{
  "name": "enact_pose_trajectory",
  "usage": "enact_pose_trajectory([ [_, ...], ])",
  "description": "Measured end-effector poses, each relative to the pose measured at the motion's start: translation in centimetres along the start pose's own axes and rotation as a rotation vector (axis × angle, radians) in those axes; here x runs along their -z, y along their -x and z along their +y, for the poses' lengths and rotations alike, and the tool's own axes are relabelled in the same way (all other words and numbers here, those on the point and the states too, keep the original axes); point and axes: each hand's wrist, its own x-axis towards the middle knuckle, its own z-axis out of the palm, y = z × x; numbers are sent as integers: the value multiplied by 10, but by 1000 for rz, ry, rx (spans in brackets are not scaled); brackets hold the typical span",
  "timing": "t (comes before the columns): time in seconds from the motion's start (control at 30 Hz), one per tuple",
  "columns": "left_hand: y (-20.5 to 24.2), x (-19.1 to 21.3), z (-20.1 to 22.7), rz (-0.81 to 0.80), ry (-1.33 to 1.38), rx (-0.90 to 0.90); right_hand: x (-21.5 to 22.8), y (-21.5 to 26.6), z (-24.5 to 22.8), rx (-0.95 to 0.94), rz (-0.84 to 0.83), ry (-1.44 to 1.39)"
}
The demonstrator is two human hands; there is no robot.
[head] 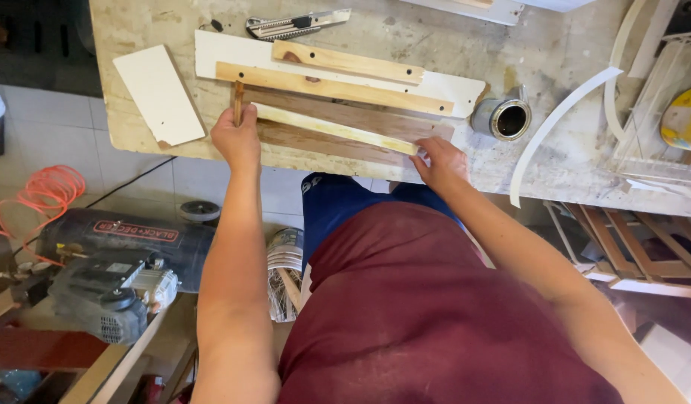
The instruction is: The person stains the edges of wooden boards using a small brush and a container of dark liquid.
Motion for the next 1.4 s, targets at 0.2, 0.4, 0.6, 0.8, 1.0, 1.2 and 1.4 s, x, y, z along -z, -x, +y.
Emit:
enact_pose_trajectory([
  [0.2,6,18,42,-91,102,-10,60,-17,-3,-53,109,-275],
  [0.4,10,-31,129,-189,251,-72,105,-66,75,-24,200,-136],
  [0.6,-5,-123,169,-458,87,81,117,-109,127,-265,58,-38],
  [0.8,-11,-156,156,-390,-109,-52,144,-33,168,-517,392,-85],
  [1.0,31,-112,154,-378,-22,-298,100,72,182,-1544,-52,-159],
  [1.2,74,-95,141,-502,154,-169,28,110,154,-1570,-83,-823],
  [1.4,117,-72,167,-635,176,-301,119,100,76,-1387,503,-926],
])
